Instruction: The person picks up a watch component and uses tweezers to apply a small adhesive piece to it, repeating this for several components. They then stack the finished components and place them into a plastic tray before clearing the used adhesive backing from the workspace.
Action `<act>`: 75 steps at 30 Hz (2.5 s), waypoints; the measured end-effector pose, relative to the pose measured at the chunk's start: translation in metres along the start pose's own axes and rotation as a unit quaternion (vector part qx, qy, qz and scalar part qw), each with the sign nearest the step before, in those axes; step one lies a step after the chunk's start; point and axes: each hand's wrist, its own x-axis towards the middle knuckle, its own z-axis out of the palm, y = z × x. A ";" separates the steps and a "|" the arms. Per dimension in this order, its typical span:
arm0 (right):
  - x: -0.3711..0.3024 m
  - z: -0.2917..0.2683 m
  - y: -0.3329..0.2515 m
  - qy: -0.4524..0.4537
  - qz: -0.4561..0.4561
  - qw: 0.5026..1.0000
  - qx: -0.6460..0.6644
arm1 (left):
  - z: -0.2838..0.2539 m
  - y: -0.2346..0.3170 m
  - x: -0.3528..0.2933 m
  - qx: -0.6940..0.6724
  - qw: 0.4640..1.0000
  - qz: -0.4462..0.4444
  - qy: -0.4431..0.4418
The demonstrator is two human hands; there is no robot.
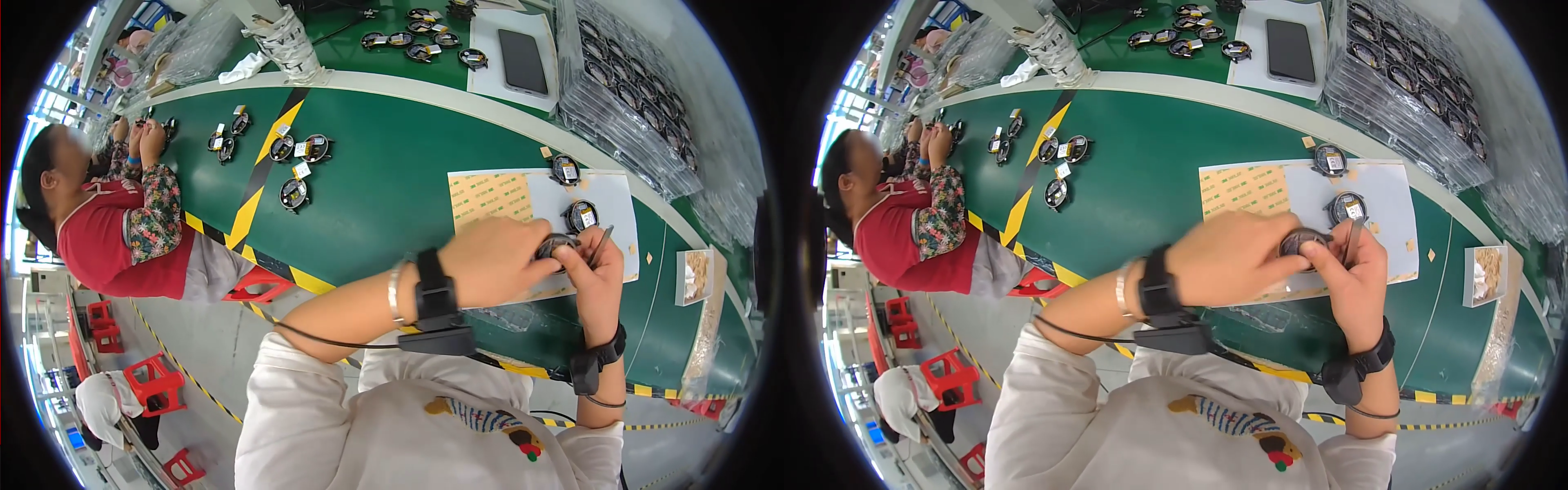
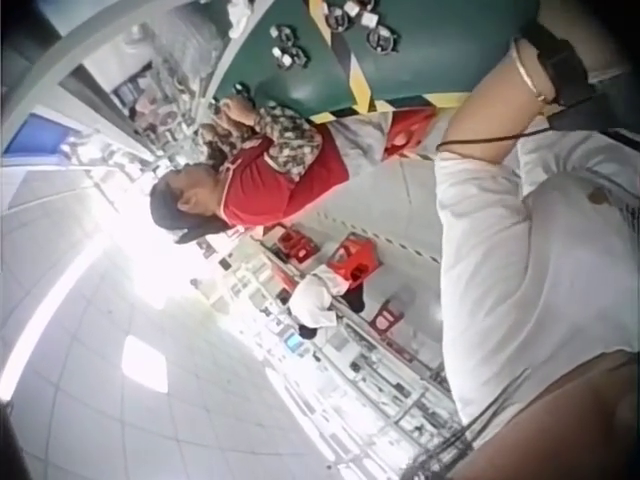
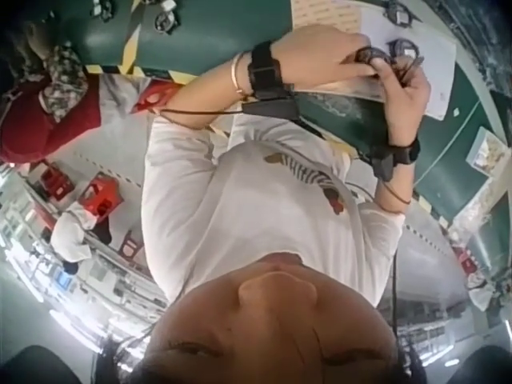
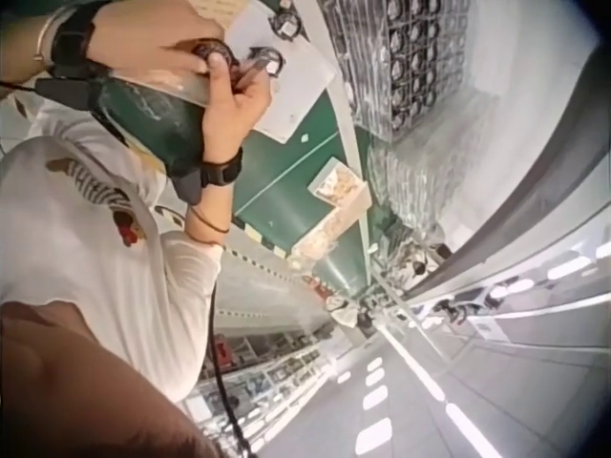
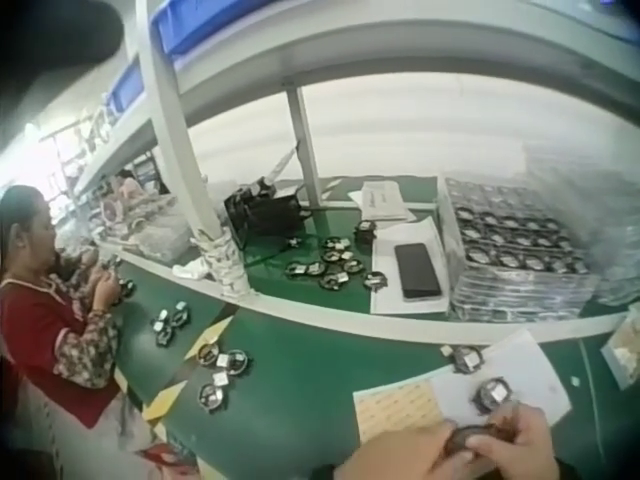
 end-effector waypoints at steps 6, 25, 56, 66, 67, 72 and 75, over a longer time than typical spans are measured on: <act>0.014 -0.049 0.005 0.176 0.043 0.983 -0.037 | -0.093 -0.056 -0.057 0.246 0.928 -0.136 0.245; 0.010 -0.047 0.001 0.132 -0.109 0.983 -0.068 | -0.088 -0.072 -0.047 -0.171 0.950 -0.249 0.081; 0.004 -0.011 0.005 0.079 -0.061 0.977 0.189 | 0.015 -0.021 0.026 -0.546 0.826 -0.137 -0.033; -0.003 -0.009 0.003 0.059 -0.140 0.988 -0.002 | 0.018 -0.013 0.026 -0.500 0.854 -0.142 -0.016; -0.004 -0.008 0.003 0.057 -0.150 0.987 -0.020 | 0.018 -0.013 0.026 -0.486 0.863 -0.137 -0.012; -0.007 -0.005 -0.001 0.044 -0.239 0.959 -0.149 | 0.020 -0.012 0.026 -0.470 0.871 -0.144 0.016; -0.008 -0.003 -0.001 0.043 -0.247 0.954 -0.163 | 0.021 -0.013 0.025 -0.466 0.872 -0.150 0.020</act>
